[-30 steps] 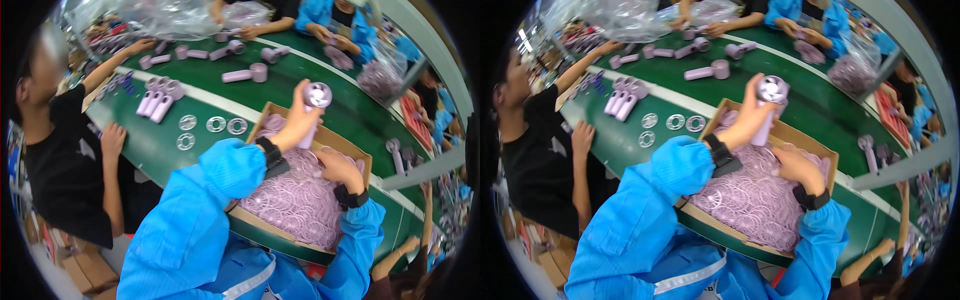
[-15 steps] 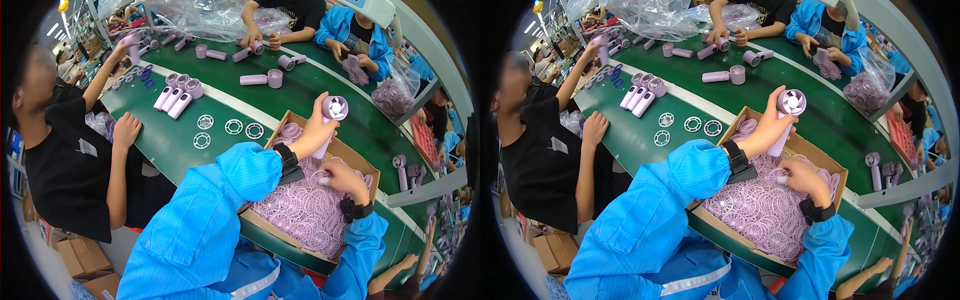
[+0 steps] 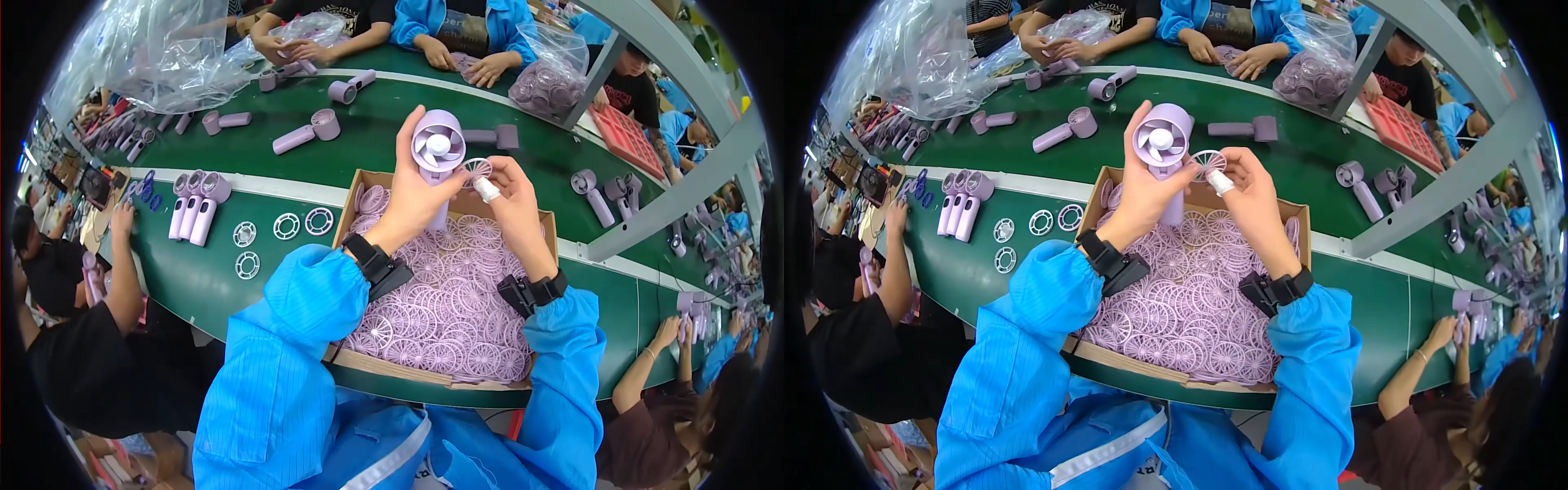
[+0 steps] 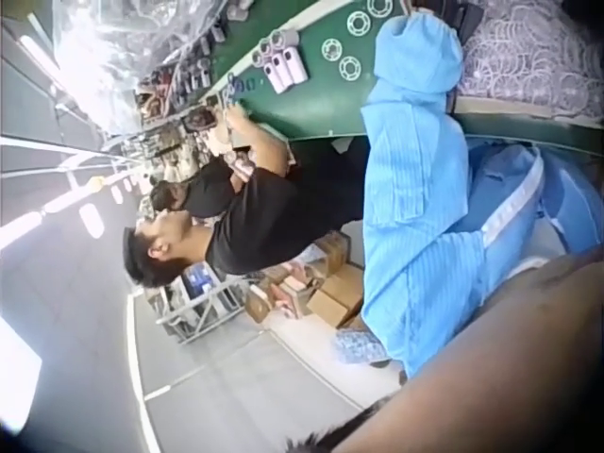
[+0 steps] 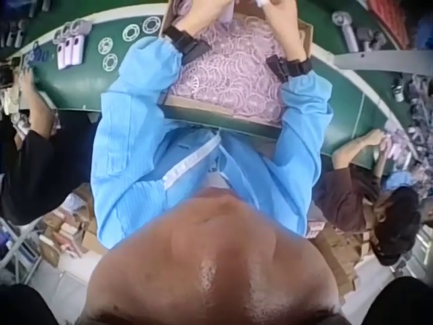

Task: Assembling portable fans by attaching the fan head and blades to the housing unit on an assembly line.

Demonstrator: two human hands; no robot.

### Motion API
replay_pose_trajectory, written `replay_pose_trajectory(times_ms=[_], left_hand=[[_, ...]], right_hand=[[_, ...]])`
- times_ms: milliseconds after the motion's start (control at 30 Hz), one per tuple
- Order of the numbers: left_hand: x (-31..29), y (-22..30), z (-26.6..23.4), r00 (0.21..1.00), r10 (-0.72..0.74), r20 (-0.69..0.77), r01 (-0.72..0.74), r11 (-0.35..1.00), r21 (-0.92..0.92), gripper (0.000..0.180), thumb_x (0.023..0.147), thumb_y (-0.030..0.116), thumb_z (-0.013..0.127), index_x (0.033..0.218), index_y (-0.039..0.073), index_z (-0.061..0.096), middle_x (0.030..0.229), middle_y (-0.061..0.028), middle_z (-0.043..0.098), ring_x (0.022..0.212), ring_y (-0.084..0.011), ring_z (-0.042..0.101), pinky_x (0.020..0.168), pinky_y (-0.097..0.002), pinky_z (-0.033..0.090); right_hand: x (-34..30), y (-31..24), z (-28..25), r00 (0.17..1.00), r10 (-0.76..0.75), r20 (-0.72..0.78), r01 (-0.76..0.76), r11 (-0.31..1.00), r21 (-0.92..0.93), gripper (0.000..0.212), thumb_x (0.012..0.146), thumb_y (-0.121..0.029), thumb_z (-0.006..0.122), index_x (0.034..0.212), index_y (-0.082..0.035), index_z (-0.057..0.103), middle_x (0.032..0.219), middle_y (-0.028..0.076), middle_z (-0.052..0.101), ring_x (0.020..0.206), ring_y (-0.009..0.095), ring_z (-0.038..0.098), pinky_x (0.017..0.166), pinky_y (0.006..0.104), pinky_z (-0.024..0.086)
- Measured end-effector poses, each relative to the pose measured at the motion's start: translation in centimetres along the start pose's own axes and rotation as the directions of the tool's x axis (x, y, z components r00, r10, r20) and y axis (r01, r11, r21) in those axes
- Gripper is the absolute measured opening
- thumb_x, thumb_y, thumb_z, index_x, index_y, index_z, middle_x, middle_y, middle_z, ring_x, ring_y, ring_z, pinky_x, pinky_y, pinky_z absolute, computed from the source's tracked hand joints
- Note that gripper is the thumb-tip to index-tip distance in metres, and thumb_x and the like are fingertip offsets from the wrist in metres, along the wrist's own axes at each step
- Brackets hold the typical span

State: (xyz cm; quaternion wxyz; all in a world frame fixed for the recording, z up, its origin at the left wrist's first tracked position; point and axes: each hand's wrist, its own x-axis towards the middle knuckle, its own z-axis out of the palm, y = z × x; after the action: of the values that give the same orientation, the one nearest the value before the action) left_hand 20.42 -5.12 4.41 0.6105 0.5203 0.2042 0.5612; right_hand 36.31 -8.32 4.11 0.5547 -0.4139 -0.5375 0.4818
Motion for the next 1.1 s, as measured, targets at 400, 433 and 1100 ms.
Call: replay_pose_trajectory(times_ms=[400,433,1100], left_hand=[[-0.4,-0.2,0.4,0.986,0.164,-0.026,-0.162,0.985,0.061,0.092,0.072,-0.003,0.074,0.144,0.014,0.018,0.129,-0.012,0.04,0.115,-0.02,0.048,0.095,-0.0322,0.044],[-0.4,-0.3,0.4,0.986,0.164,-0.021,-0.162,0.985,0.065,0.092,0.072,-0.003,0.074,0.144,0.014,0.019,0.129,-0.0118,0.04,0.115,-0.0199,0.048,0.095,-0.032,0.045],[0.5,-1.8,-0.2,0.994,0.102,0.032,-0.107,0.975,0.194,0.083,0.082,-0.003,0.062,0.147,0.014,0.013,0.128,-0.0136,0.045,0.107,-0.0188,0.055,0.083,-0.0287,0.05]], right_hand=[[-0.7,-1.5,-0.9,0.981,0.145,0.13,-0.177,0.943,0.282,0.024,0.091,-0.002,0.049,0.114,0.003,0.053,0.104,0.011,0.062,0.098,0.023,0.062,0.088,0.0339,0.052],[-0.6,-1.0,-0.7,0.986,0.125,0.11,-0.153,0.943,0.296,0.025,0.091,-0.004,0.05,0.115,0.004,0.053,0.106,0.012,0.061,0.098,0.024,0.062,0.088,0.0355,0.052],[-0.8,-1.0,-0.7,0.99,-0.102,0.098,0.09,0.989,0.121,0.043,0.083,-0.015,0.065,0.119,0.004,0.054,0.116,0.016,0.056,0.101,0.026,0.058,0.089,0.0357,0.048]])
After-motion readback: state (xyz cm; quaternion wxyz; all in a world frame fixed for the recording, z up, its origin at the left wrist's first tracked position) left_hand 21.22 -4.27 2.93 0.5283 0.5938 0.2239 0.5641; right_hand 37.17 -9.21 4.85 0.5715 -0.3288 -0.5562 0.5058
